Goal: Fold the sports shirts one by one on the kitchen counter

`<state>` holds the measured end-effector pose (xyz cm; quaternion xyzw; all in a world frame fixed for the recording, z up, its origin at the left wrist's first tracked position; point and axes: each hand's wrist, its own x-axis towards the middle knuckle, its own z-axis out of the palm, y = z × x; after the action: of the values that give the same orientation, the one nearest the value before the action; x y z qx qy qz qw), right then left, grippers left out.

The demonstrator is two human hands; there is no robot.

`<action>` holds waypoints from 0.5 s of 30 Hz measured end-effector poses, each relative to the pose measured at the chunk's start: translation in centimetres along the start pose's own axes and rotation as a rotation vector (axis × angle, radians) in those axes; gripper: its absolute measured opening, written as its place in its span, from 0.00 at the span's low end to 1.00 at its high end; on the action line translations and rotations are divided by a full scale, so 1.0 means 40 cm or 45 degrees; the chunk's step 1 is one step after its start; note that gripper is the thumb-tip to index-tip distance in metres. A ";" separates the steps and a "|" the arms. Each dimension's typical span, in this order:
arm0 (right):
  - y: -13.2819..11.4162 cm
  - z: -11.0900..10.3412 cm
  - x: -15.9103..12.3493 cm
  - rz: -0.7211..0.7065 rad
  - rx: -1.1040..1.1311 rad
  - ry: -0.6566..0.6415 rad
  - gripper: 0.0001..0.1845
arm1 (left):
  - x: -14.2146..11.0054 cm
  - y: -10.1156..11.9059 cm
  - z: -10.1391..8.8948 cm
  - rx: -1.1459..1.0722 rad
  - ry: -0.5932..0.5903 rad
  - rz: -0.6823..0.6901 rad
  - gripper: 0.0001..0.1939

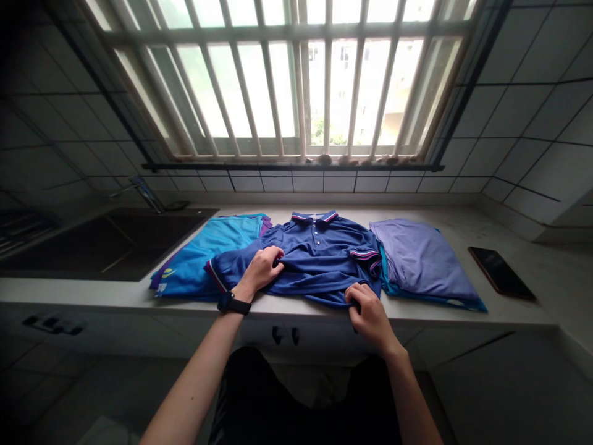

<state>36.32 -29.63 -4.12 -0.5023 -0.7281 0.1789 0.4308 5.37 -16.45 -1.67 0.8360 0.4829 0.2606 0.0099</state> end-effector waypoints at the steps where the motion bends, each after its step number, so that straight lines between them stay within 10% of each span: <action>1: 0.004 -0.003 -0.001 0.040 0.055 0.010 0.07 | 0.000 -0.001 0.001 0.005 0.017 0.016 0.09; 10: 0.033 -0.044 0.023 0.579 0.763 0.453 0.06 | -0.024 0.043 -0.040 0.017 0.196 0.258 0.09; 15: 0.034 -0.062 0.018 0.557 0.816 0.341 0.05 | -0.077 0.086 -0.068 -0.052 -0.183 0.436 0.14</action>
<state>39.03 -28.84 -3.35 -0.5045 -0.4490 0.4173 0.6081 5.70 -21.45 0.30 0.9221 0.3261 0.2077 0.0170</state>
